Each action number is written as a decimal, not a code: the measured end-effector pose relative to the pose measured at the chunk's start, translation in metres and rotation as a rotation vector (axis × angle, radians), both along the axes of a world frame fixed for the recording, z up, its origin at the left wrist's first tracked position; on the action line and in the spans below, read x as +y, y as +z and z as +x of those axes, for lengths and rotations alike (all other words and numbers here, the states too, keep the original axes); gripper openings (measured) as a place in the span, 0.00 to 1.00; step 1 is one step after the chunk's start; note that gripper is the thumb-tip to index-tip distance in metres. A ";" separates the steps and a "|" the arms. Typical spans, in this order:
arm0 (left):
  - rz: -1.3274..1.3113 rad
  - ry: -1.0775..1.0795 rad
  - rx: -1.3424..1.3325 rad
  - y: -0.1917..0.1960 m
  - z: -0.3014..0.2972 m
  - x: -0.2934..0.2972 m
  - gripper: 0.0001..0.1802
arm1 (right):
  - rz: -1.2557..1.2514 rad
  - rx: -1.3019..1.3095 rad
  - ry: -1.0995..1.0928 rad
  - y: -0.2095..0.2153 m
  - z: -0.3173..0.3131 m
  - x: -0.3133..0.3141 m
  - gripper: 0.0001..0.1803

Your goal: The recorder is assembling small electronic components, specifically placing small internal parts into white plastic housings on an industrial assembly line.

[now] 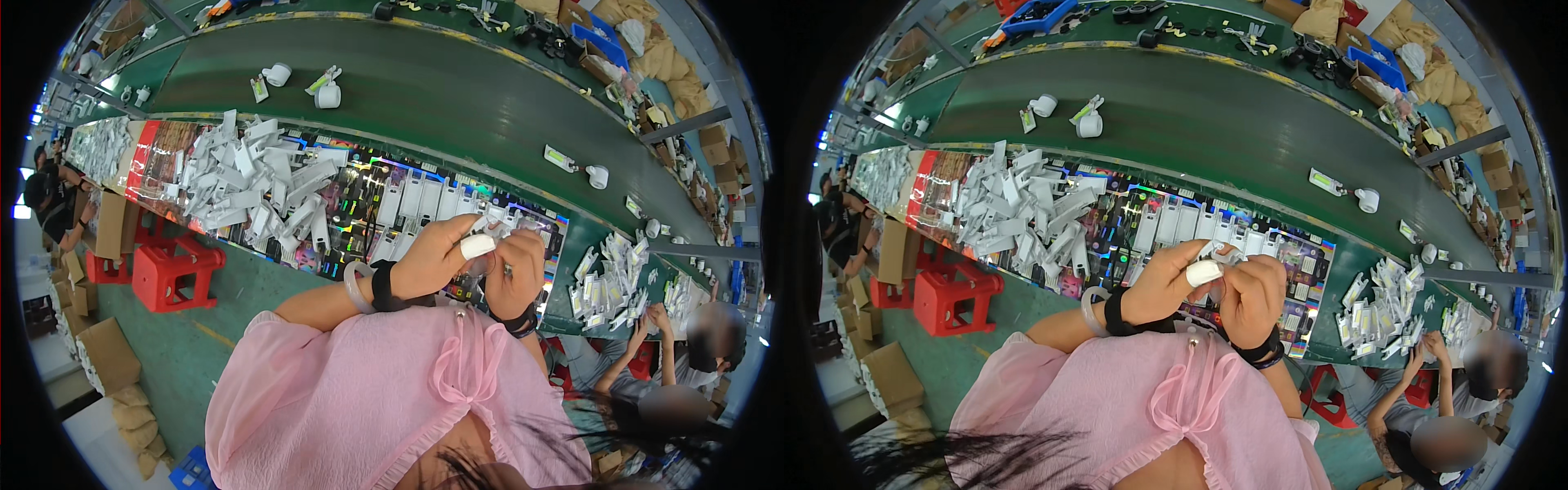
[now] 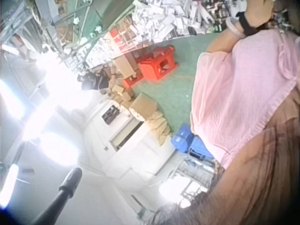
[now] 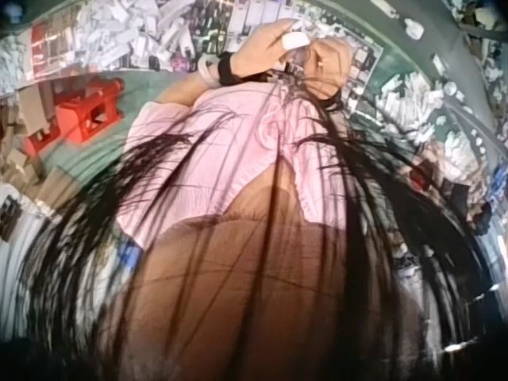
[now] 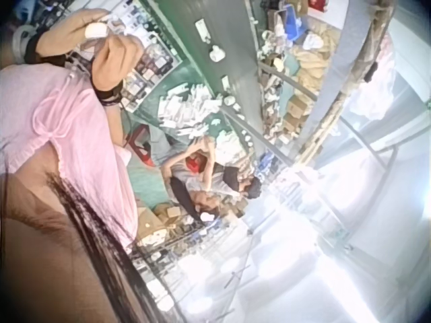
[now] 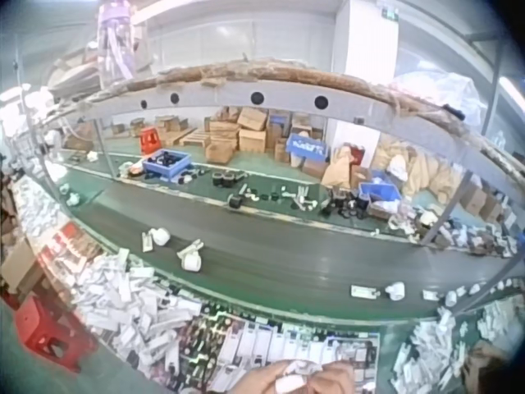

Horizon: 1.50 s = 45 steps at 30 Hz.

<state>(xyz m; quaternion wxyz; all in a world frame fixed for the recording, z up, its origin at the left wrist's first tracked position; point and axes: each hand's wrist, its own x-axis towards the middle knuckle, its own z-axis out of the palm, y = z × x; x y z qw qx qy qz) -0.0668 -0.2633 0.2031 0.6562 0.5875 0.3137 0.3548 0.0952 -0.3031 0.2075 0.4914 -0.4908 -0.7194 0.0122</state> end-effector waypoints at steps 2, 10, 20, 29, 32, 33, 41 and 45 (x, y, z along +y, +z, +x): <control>-0.063 -0.006 -0.031 -0.004 0.002 0.003 0.17 | -0.004 -0.001 -0.008 -0.001 0.000 0.004 0.13; -0.355 -0.179 0.007 -0.012 0.007 0.069 0.19 | -0.243 0.048 -0.042 -0.009 0.037 0.027 0.12; -0.410 0.084 0.337 -0.116 -0.004 0.268 0.25 | -0.594 -0.110 -0.406 -0.126 0.211 0.107 0.12; 0.856 0.601 1.124 -0.142 0.012 0.333 0.31 | -0.524 -0.559 -0.584 -0.186 0.321 0.181 0.14; 1.022 0.194 0.871 -0.151 0.100 0.315 0.25 | -0.446 -0.748 -0.524 -0.200 0.332 0.202 0.18; 0.951 0.064 0.821 -0.147 0.139 0.302 0.25 | -0.531 -0.873 -0.513 -0.206 0.335 0.205 0.17; 1.229 -0.085 0.876 -0.224 0.315 0.247 0.25 | -0.577 -1.002 -0.442 -0.210 0.324 0.213 0.09; 1.027 -0.151 0.936 -0.200 0.309 0.236 0.23 | -0.571 -0.938 -0.354 -0.204 0.316 0.203 0.09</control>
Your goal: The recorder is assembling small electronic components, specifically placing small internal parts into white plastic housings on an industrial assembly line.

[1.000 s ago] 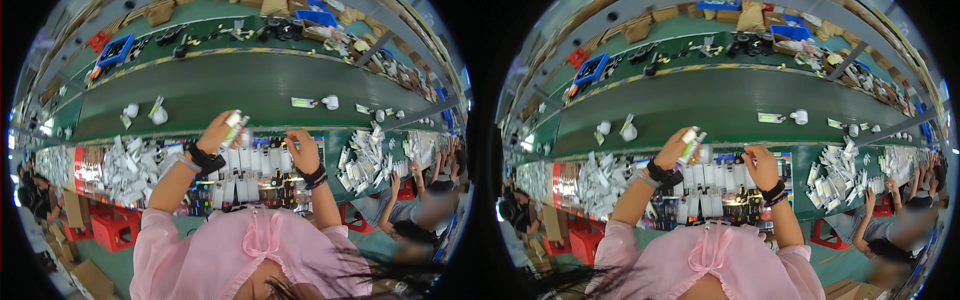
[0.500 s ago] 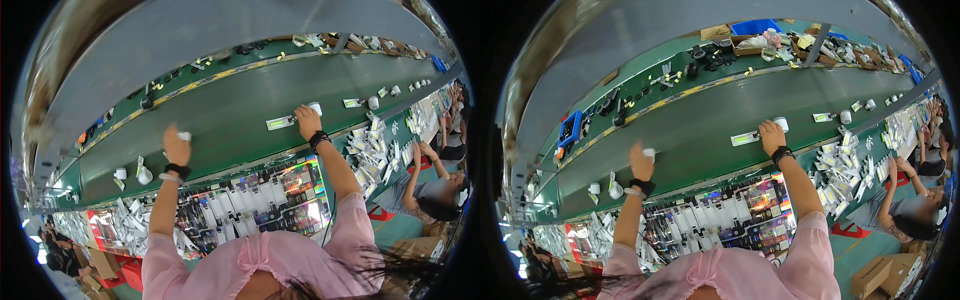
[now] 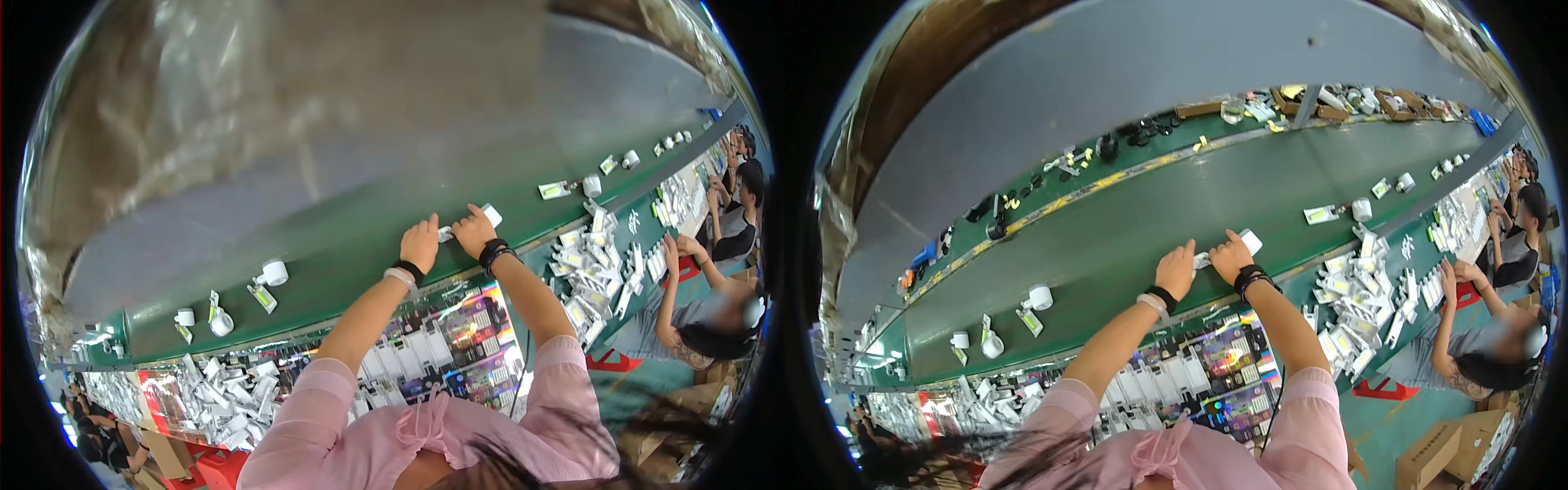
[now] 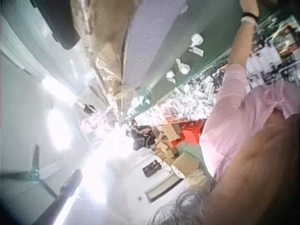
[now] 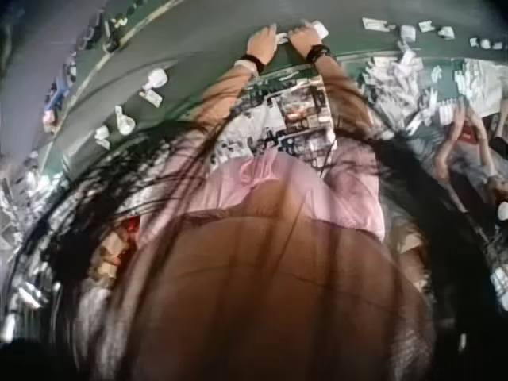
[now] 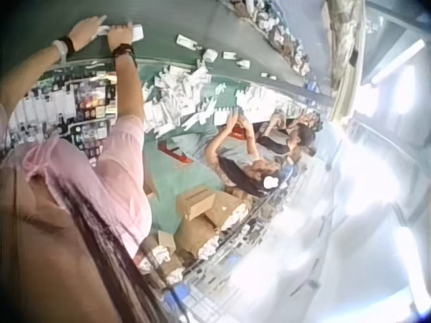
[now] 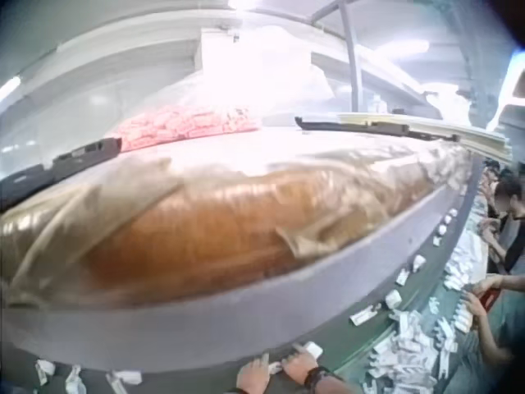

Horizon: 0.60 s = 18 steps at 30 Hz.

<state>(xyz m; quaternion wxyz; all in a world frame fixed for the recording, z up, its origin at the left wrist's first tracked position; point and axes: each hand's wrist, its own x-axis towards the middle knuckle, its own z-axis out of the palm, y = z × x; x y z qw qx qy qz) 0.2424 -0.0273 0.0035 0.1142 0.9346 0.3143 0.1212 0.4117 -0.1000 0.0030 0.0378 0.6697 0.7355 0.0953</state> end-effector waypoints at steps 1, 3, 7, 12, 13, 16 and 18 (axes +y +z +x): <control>-0.154 0.037 -0.065 0.007 -0.006 -0.001 0.23 | 0.035 0.064 -0.002 0.007 -0.004 -0.003 0.09; -0.314 0.095 -0.131 0.014 -0.023 -0.003 0.23 | 0.053 0.167 0.017 0.017 -0.018 -0.011 0.07; -0.978 0.168 -0.315 0.063 -0.080 -0.023 0.23 | 0.366 0.921 0.021 0.059 -0.072 -0.038 0.11; -1.394 0.220 -0.582 0.134 -0.174 -0.078 0.27 | 0.311 1.227 -0.100 0.128 -0.169 -0.087 0.12; -1.392 0.210 -0.656 0.148 -0.190 -0.091 0.28 | 0.450 1.093 0.034 0.131 -0.181 -0.094 0.13; -1.542 0.238 -0.787 0.178 -0.241 -0.126 0.26 | 0.448 1.023 0.163 0.154 -0.215 -0.114 0.10; -1.645 0.211 -0.911 0.184 -0.265 -0.150 0.25 | 0.529 1.008 0.229 0.173 -0.239 -0.129 0.07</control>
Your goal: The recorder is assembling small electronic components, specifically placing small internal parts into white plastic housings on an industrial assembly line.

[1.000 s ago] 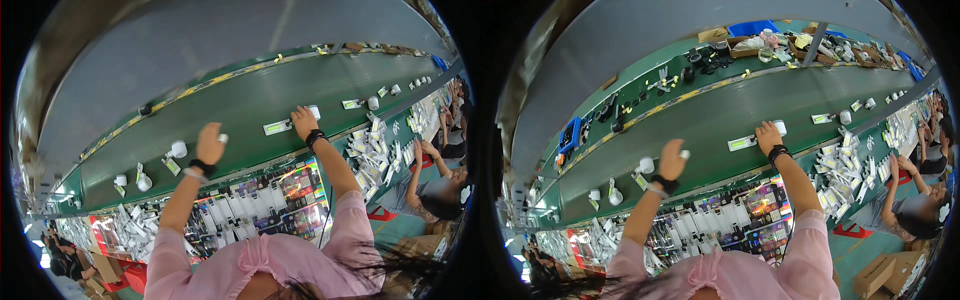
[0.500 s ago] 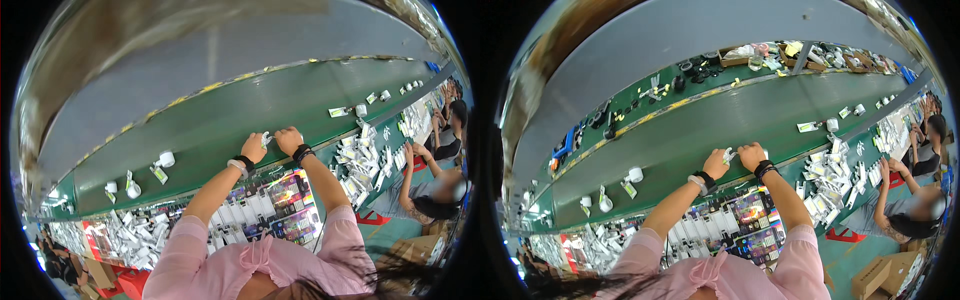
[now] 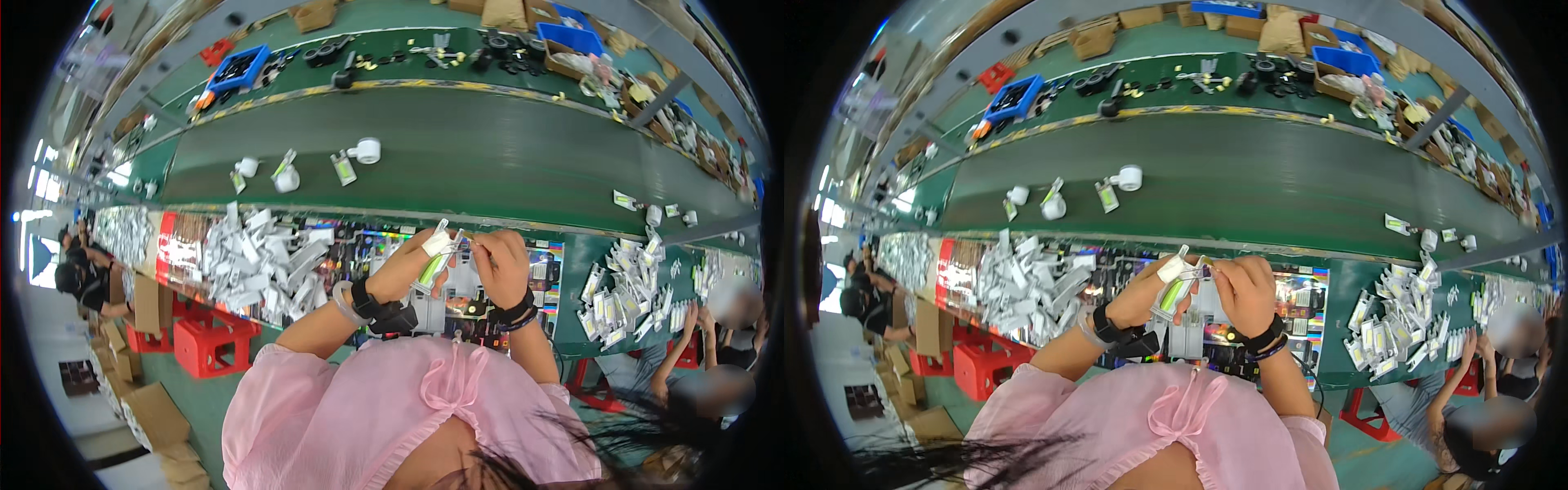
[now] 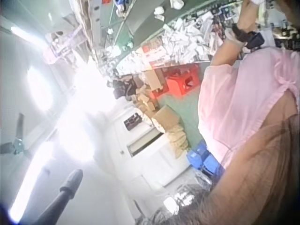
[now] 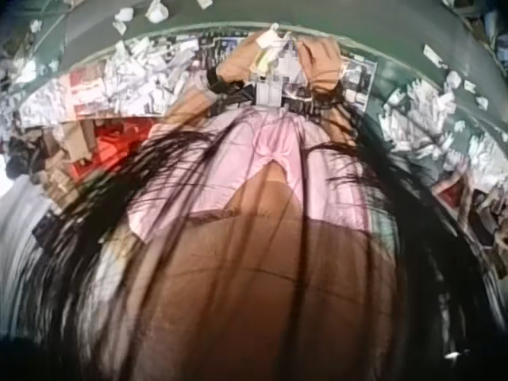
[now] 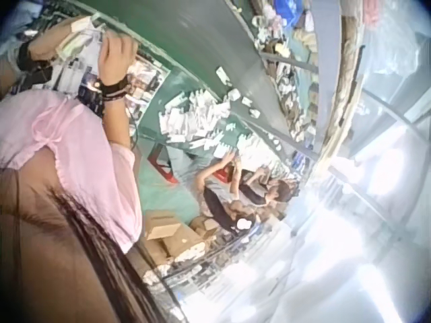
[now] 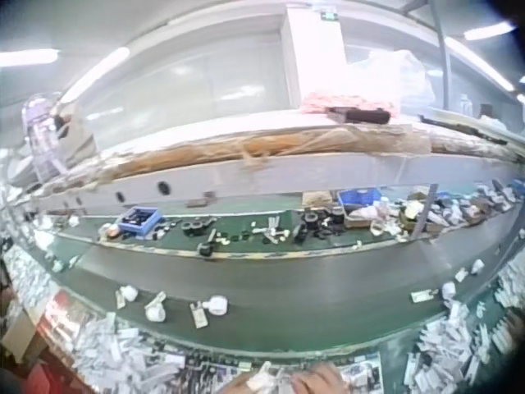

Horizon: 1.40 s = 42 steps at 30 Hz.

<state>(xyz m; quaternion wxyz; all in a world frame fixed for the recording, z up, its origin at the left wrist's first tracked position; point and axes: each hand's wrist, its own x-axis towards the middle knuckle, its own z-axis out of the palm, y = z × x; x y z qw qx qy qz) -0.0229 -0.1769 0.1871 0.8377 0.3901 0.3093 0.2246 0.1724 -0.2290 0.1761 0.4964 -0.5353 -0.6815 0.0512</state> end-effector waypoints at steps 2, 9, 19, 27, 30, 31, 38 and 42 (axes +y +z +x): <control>0.026 0.078 0.008 0.002 -0.016 -0.020 0.23 | 0.004 0.074 0.025 0.012 -0.023 -0.015 0.08; 0.054 0.204 0.028 0.011 -0.042 -0.060 0.19 | 0.018 0.052 0.060 0.030 -0.061 -0.050 0.12; 0.354 0.114 -0.067 0.025 -0.054 -0.087 0.30 | 0.110 -0.045 0.155 0.037 -0.070 -0.072 0.11; 0.446 0.070 -0.002 0.038 -0.057 -0.092 0.28 | 0.135 -0.034 0.161 0.040 -0.073 -0.073 0.13; 0.478 0.073 0.041 0.034 -0.056 -0.092 0.28 | 0.137 -0.031 0.143 0.037 -0.073 -0.073 0.14; 0.512 0.080 0.055 0.031 -0.056 -0.092 0.29 | 0.139 -0.031 0.141 0.037 -0.073 -0.074 0.14; 0.435 0.109 -0.089 0.021 -0.059 -0.097 0.28 | 0.125 -0.056 0.131 0.041 -0.076 -0.075 0.14; 0.627 0.178 0.023 0.026 -0.055 -0.099 0.28 | 0.119 -0.072 0.140 0.041 -0.074 -0.076 0.15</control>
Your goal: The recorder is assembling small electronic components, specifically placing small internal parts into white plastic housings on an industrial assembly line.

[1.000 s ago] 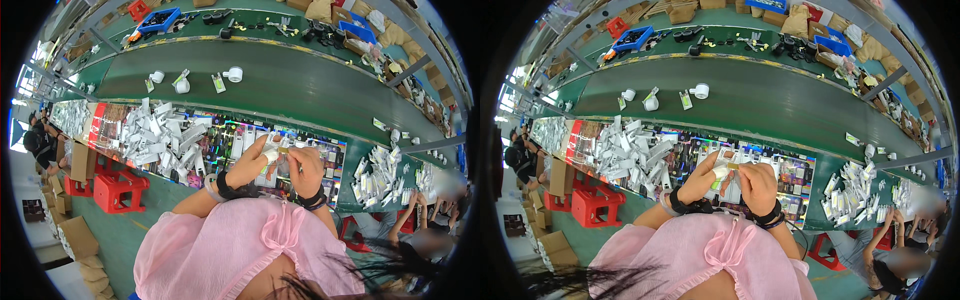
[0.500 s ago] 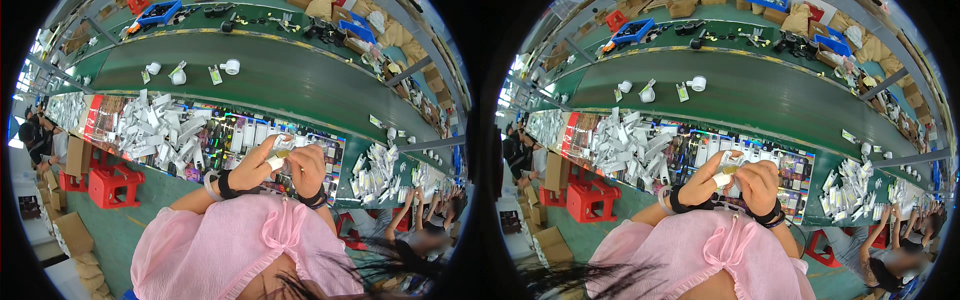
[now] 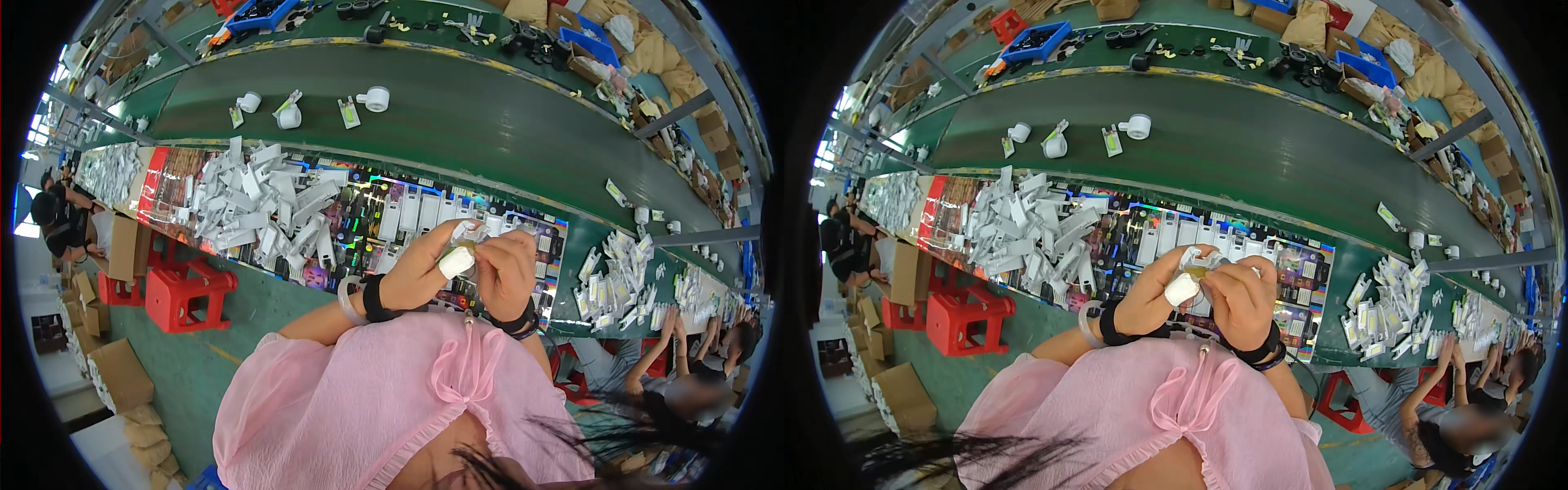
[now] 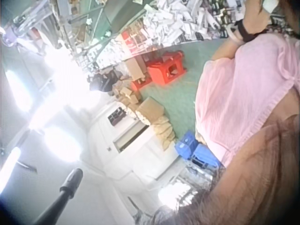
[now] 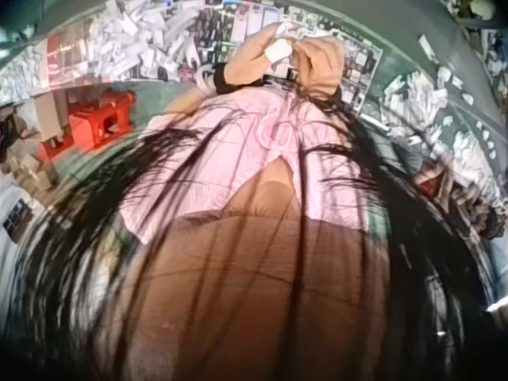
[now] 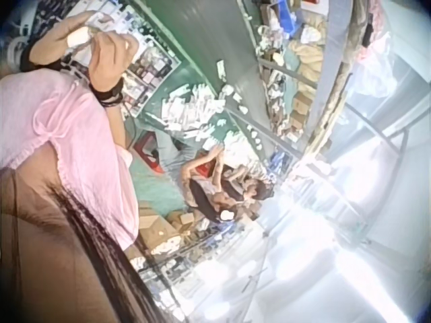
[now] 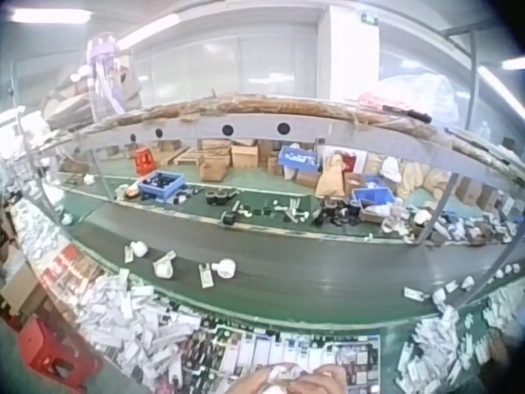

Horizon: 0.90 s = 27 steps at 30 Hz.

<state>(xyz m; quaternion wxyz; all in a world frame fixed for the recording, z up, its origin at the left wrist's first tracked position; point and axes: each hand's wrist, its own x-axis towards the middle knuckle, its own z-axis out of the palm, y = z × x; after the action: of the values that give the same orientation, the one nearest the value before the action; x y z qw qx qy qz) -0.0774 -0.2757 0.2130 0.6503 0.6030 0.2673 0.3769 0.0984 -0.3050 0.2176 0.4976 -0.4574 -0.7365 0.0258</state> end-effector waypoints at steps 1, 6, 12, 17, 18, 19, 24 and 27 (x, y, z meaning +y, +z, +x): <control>0.025 0.024 0.068 0.000 0.000 0.000 0.27 | -0.006 -0.012 0.006 0.000 0.001 0.000 0.15; 0.243 0.116 0.115 -0.007 0.002 0.000 0.26 | -0.007 -0.035 -0.002 -0.002 0.001 -0.002 0.15; 0.189 0.142 0.128 -0.004 0.003 -0.001 0.26 | -0.001 -0.083 -0.030 0.001 -0.001 -0.005 0.14; 0.082 0.164 0.107 0.000 0.001 -0.004 0.24 | 0.009 -0.064 -0.025 -0.001 -0.008 -0.006 0.12; 0.080 0.158 0.137 0.000 0.000 -0.004 0.23 | 0.014 -0.062 -0.027 -0.002 -0.009 -0.006 0.11; 0.077 0.152 0.168 0.000 -0.001 -0.003 0.23 | 0.017 -0.061 -0.029 -0.003 -0.010 -0.006 0.11; 0.081 0.171 0.135 -0.001 0.000 -0.001 0.23 | 0.014 -0.027 -0.035 -0.011 -0.012 -0.005 0.12; 0.127 0.187 0.136 -0.007 0.000 0.000 0.23 | -0.015 -0.024 -0.041 -0.015 -0.011 -0.004 0.12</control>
<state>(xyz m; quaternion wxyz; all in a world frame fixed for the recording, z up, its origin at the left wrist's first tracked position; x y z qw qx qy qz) -0.0774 -0.2753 0.2062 0.5533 0.6394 0.3416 0.4103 0.0870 -0.3087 0.2029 0.4857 -0.4763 -0.7328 0.0155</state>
